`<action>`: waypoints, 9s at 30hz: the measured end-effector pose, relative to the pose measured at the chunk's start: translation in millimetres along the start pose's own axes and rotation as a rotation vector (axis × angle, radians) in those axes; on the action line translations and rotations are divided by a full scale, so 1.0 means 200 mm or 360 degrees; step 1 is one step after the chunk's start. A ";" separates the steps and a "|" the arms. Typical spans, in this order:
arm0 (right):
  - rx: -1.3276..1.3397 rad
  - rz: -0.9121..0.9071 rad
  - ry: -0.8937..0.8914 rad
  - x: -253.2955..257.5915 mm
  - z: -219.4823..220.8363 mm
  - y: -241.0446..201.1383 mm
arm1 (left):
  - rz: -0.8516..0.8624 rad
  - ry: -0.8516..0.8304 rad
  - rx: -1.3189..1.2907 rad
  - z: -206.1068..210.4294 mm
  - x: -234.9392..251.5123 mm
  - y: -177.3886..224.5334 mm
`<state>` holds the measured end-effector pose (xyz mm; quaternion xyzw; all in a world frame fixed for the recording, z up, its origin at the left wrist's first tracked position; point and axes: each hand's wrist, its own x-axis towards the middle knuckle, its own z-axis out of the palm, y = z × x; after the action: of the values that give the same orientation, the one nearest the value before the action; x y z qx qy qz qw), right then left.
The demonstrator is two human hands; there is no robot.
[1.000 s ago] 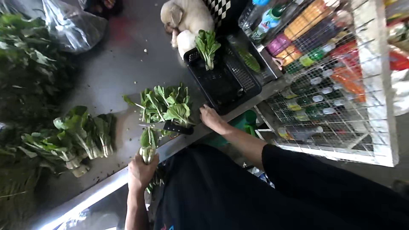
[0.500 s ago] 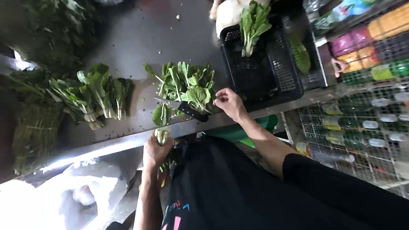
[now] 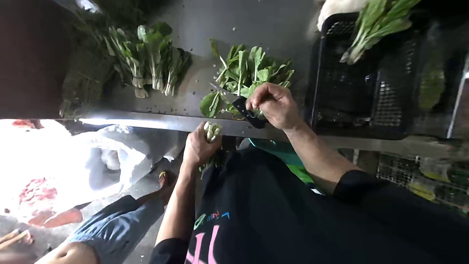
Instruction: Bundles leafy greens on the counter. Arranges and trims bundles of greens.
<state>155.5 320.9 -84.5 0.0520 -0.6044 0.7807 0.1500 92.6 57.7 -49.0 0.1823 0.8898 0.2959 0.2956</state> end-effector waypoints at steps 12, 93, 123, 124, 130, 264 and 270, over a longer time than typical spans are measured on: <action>0.0160 0.0579 -0.0299 0.04 0.41 -0.07 | -0.0028 0.0013 0.0017 -0.11 -0.17 -0.14; -0.1420 0.1072 0.0993 -0.33 -0.36 -0.33 | 0.0520 0.0329 0.0456 -0.16 0.84 -0.50; -0.0717 0.0723 0.0712 -0.27 0.20 -0.04 | -0.0265 -0.0558 -0.1818 0.33 0.31 0.37; -0.1016 0.0635 0.0672 -0.29 0.24 0.01 | -0.0410 -0.0510 -0.1861 0.34 0.30 0.34; -0.1405 0.0227 0.0412 -0.32 0.28 0.08 | -0.0507 -0.0424 -0.2019 0.31 0.18 0.17; -0.1005 0.0800 0.0746 0.03 1.18 0.25 | 0.0058 -0.0497 -0.2063 -0.38 0.11 -0.74; -0.0920 0.0866 0.0802 0.07 1.20 0.27 | -0.0004 -0.0553 -0.2241 -0.40 0.13 -0.73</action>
<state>102.9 80.4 -66.6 -0.3434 -0.7334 0.5797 0.0903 0.0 -74.0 -101.1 -0.0078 0.4287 0.7651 0.4804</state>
